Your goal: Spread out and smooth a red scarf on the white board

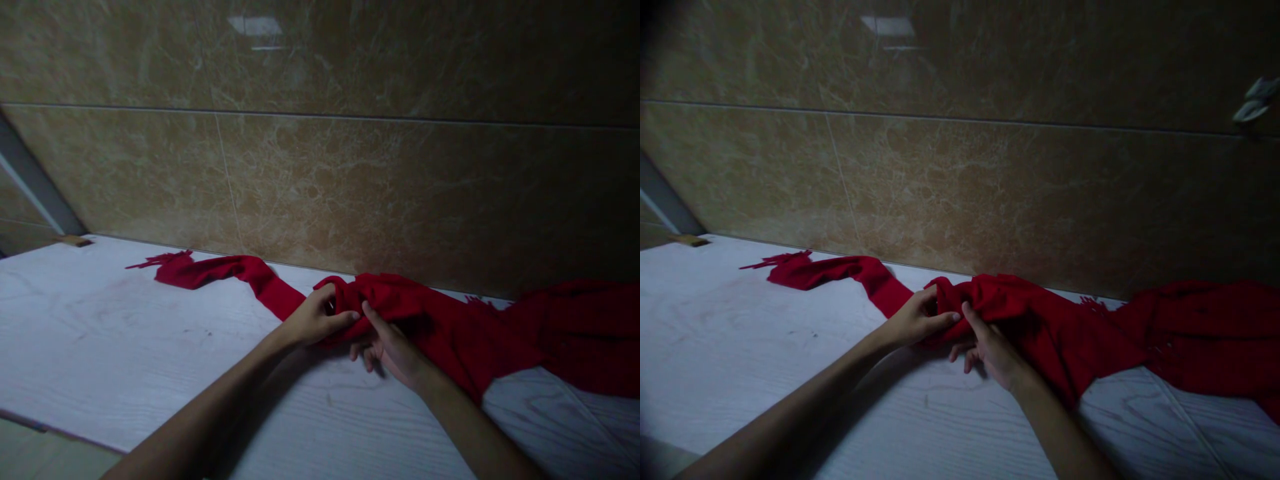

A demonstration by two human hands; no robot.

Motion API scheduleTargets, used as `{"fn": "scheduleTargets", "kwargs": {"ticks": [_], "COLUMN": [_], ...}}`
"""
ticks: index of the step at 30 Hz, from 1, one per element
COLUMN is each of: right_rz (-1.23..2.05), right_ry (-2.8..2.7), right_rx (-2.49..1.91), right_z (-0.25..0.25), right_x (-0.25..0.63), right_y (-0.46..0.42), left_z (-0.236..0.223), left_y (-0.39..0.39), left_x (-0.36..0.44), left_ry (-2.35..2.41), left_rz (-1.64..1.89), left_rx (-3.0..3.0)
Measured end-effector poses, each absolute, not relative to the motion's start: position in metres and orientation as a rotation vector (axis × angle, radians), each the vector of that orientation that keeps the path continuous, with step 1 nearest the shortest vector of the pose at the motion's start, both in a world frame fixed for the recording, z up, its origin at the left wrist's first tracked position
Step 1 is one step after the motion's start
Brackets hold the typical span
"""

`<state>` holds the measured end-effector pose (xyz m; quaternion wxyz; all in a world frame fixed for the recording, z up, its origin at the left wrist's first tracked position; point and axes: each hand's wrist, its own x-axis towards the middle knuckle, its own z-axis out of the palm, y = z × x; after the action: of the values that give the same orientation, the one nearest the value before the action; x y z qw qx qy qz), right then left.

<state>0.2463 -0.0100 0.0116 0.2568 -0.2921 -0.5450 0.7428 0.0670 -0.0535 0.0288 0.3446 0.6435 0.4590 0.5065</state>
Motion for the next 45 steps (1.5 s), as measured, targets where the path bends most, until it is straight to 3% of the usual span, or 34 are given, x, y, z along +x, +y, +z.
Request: {"fn": "scheduleTargets", "kwargs": {"ticks": [15, 24, 29, 37, 45], "right_rz": [1.718, 1.643, 1.651, 1.571, 1.611], "right_ry": [-1.372, -1.527, -1.465, -1.352, -1.195], "right_rx": [-0.994, -1.057, -1.041, -1.087, -0.888], "right_z": [0.007, 0.005, 0.010, 0.007, 0.012], "right_x": [0.247, 0.257, 0.257, 0.263, 0.267], "right_y": [-0.003, 0.005, 0.003, 0.022, 0.025], "left_z": [0.031, 0.035, 0.042, 0.053, 0.044], "left_y": [-0.052, -0.039, -0.041, -0.045, -0.051], "left_x": [0.058, 0.034, 0.036, 0.031, 0.028], "left_ry": [1.490, 1.331, 1.190, 1.145, 1.284], "left_rz": [1.061, 1.718, 1.843, 1.735, 1.208], "left_rx": [1.788, 1.281, 0.940, 0.900, 1.250]}}
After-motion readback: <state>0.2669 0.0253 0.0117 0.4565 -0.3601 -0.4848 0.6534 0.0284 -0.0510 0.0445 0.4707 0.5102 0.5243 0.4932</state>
